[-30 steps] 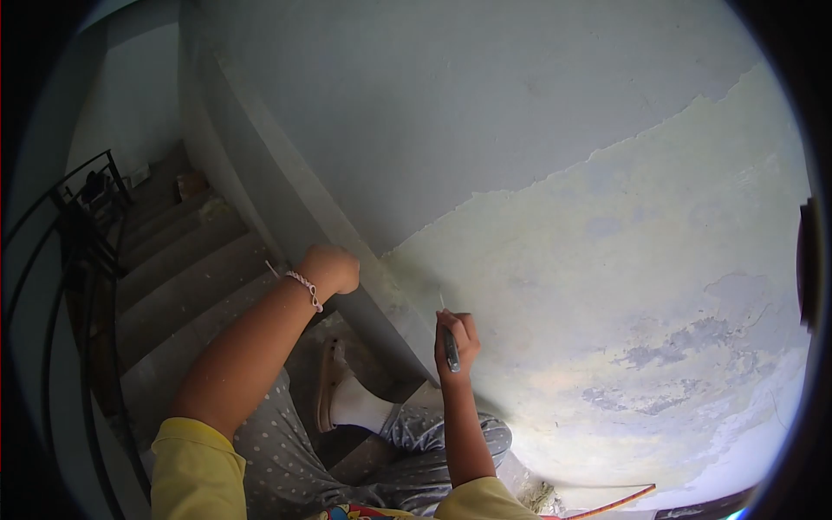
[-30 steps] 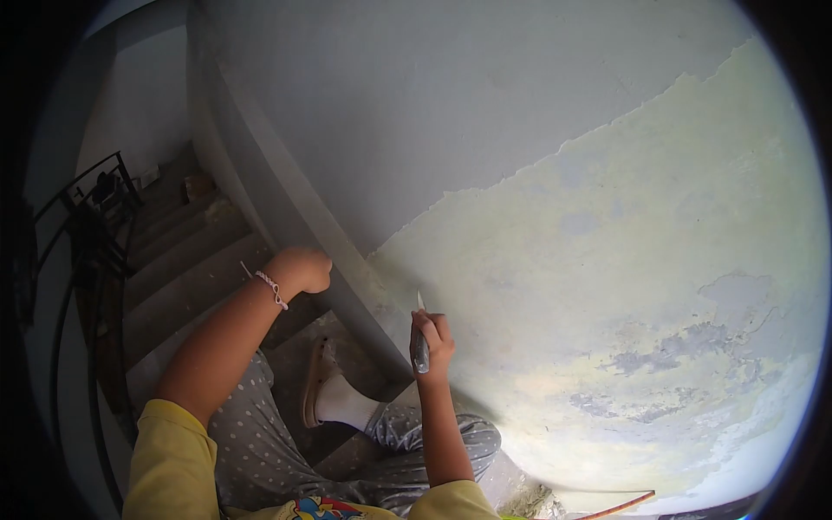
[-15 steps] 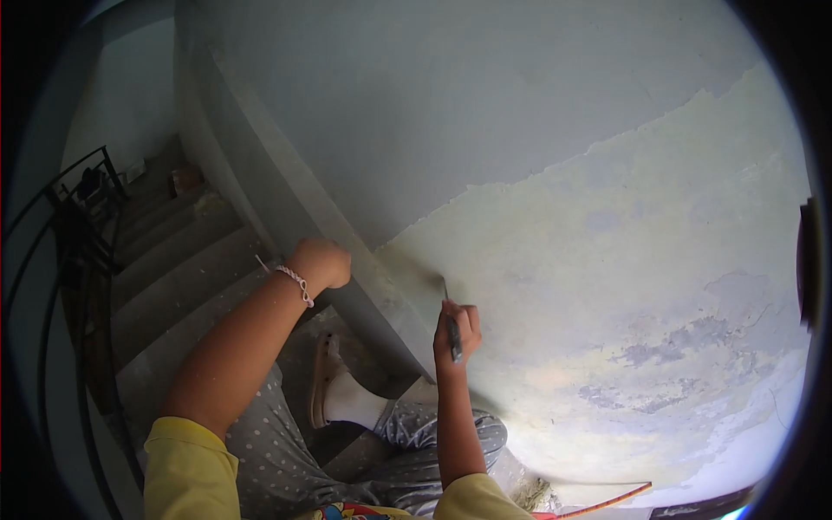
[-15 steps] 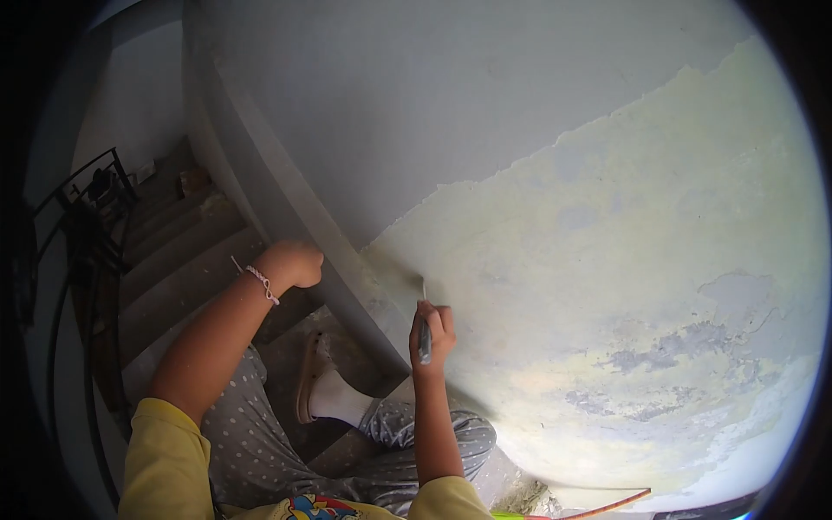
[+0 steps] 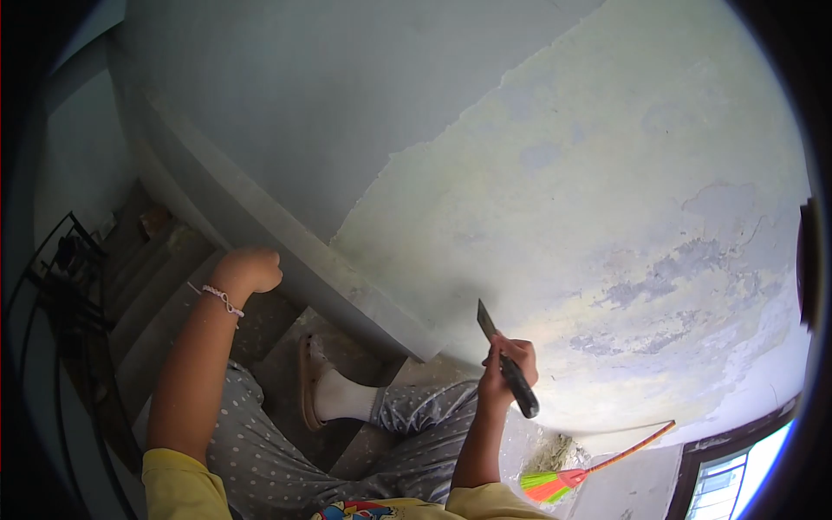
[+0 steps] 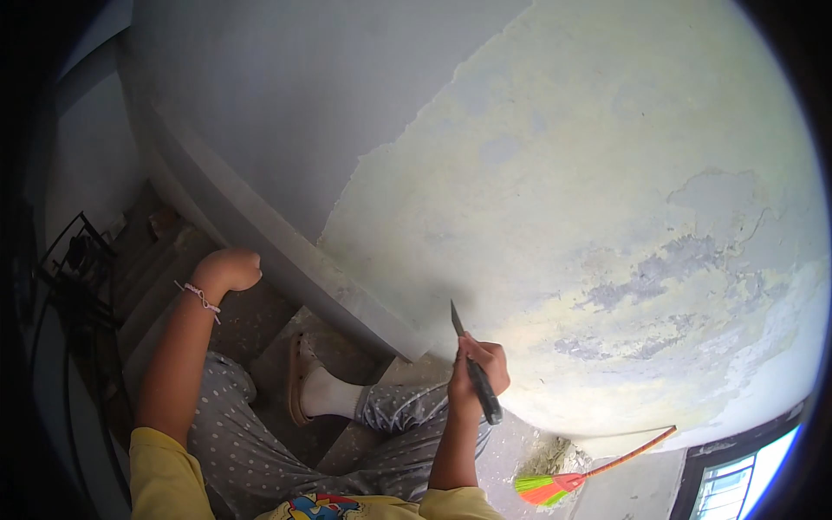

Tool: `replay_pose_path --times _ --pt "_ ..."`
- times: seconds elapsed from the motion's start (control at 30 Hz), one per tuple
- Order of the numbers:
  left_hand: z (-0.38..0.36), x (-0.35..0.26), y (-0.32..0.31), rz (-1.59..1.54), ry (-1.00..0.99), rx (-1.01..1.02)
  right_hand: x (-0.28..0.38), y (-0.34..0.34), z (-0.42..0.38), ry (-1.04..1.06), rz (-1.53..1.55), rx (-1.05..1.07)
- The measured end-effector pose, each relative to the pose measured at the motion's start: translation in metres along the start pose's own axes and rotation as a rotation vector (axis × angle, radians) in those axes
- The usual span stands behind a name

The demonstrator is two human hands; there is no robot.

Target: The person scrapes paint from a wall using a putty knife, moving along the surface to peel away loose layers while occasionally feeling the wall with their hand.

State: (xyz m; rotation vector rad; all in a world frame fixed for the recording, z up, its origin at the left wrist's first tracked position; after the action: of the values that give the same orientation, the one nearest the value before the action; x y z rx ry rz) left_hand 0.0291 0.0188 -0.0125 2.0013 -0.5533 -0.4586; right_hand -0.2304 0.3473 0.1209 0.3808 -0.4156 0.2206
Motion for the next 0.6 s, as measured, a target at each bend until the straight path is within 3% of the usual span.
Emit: replay_pose_path --times 0.03,0.13,0.23,0.33,0.47,0.6 --pt "0.002 -0.001 -0.002 0.013 -0.012 0.002 -0.007 0.013 0.000 -0.040 0.030 -0.041" --pt "0.014 -0.003 -0.012 0.057 -0.033 0.041 -0.023 -0.019 0.010 -0.085 -0.051 0.220" --pt "0.015 -0.012 -0.007 0.052 -0.086 -0.033 -0.053 -0.044 -0.010 -0.142 0.082 0.332" --pt "0.002 -0.023 -0.004 0.065 -0.073 0.019 -0.025 -0.042 -0.017 -0.048 0.070 0.270" --pt "0.000 -0.036 -0.003 -0.010 -0.101 0.001 -0.036 -0.039 -0.015 -0.115 -0.034 0.246" --pt "0.009 -0.047 -0.009 0.056 -0.118 0.037 -0.056 -0.056 -0.031 -0.110 -0.060 0.383"
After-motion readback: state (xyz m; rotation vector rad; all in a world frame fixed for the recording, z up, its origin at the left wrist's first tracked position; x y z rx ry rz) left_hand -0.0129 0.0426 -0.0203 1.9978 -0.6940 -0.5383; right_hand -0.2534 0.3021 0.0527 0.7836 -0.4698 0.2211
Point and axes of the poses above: each hand's wrist, its own z-axis towards the middle knuckle, its own y-axis out of the back of the hand, x = y × z, the point moved 8 cm from there along z, towards the middle knuckle, and after that the axes turned 9 degrees about z, right-handed, at the moved point
